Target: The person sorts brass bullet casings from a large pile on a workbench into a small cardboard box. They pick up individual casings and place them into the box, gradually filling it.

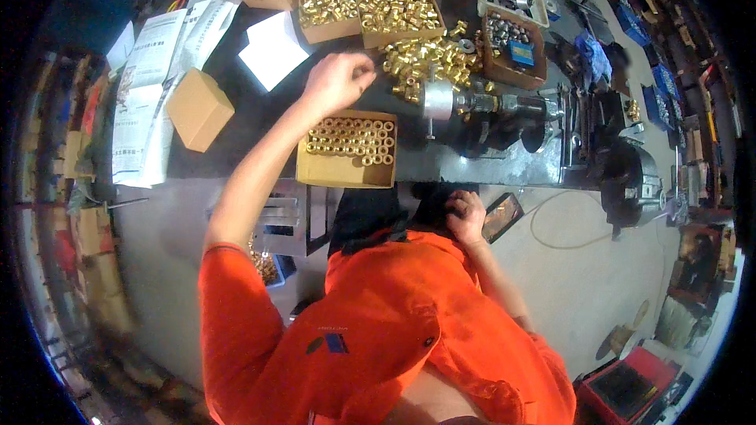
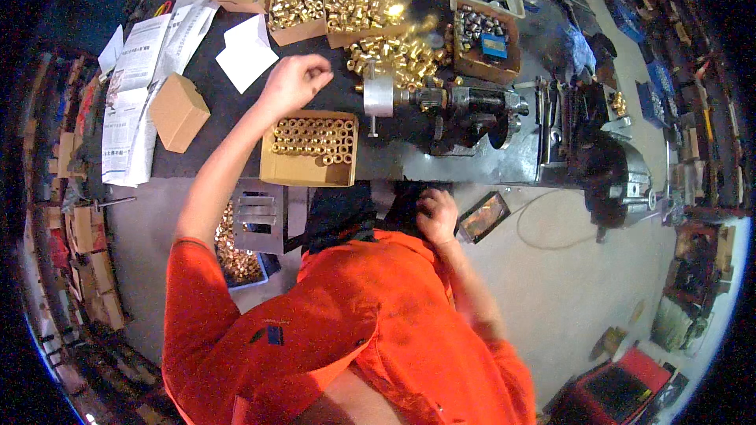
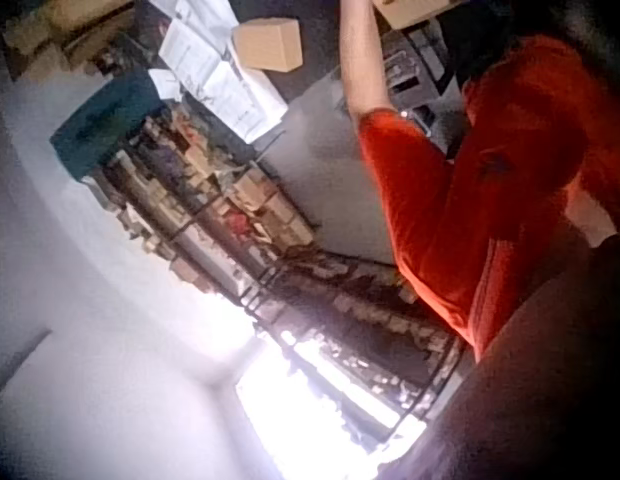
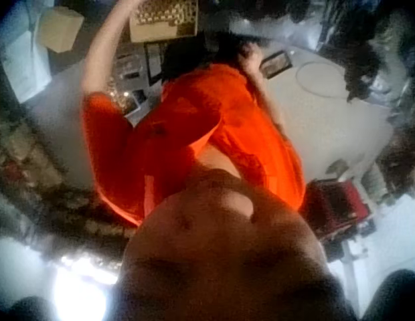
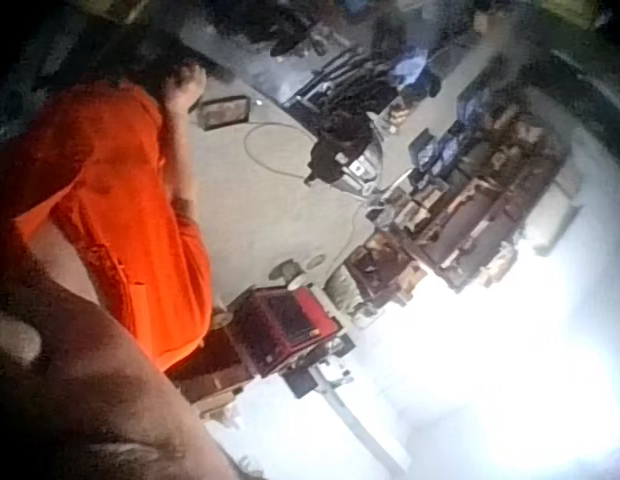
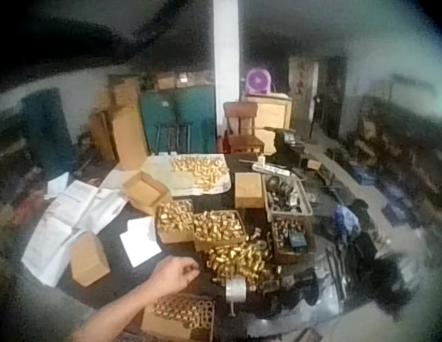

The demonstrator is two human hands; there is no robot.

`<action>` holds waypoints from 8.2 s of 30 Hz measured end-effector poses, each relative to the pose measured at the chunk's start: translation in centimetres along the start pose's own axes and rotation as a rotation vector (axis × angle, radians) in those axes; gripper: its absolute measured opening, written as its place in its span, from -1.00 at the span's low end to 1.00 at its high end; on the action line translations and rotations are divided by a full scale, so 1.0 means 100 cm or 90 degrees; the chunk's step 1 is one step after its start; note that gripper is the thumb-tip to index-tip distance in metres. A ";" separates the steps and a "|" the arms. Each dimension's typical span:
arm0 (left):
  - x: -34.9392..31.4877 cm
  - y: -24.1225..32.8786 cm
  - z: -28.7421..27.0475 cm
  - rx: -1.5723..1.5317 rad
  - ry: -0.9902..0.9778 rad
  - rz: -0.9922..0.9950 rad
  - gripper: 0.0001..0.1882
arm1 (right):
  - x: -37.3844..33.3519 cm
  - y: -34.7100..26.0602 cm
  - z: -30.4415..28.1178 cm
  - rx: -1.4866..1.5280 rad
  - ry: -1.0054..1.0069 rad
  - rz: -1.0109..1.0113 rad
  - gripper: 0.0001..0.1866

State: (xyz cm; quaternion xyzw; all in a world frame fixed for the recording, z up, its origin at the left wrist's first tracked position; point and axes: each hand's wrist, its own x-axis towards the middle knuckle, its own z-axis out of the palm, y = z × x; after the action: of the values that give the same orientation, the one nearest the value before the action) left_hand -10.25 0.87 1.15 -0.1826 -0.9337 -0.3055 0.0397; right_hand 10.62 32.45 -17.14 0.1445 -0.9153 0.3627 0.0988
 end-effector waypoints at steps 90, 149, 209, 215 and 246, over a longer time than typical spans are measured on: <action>-0.108 -0.005 -0.004 0.157 -0.228 0.277 -0.87 | -0.001 0.001 0.002 -0.013 -0.006 0.011 -0.80; -0.097 0.023 0.015 0.195 -0.286 0.171 -0.81 | 0.000 0.001 0.003 -0.008 -0.011 0.014 -0.80; -0.052 0.007 -0.063 0.233 -0.060 0.113 -0.87 | 0.003 -0.002 0.001 -0.004 -0.015 -0.012 -0.81; -0.133 0.010 -0.041 0.160 -0.146 0.137 -0.92 | 0.002 0.001 0.003 0.027 0.005 -0.026 -0.81; -0.118 -0.014 -0.005 0.155 -0.178 0.253 -0.89 | 0.004 -0.002 0.000 -0.006 0.015 -0.020 -0.84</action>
State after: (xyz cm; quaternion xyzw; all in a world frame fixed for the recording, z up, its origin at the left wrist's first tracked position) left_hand 0.16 -4.21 -1.45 -0.3967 -0.9057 -0.1493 -0.0088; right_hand 10.31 32.24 -16.91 0.1543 -0.9134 0.3585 0.1158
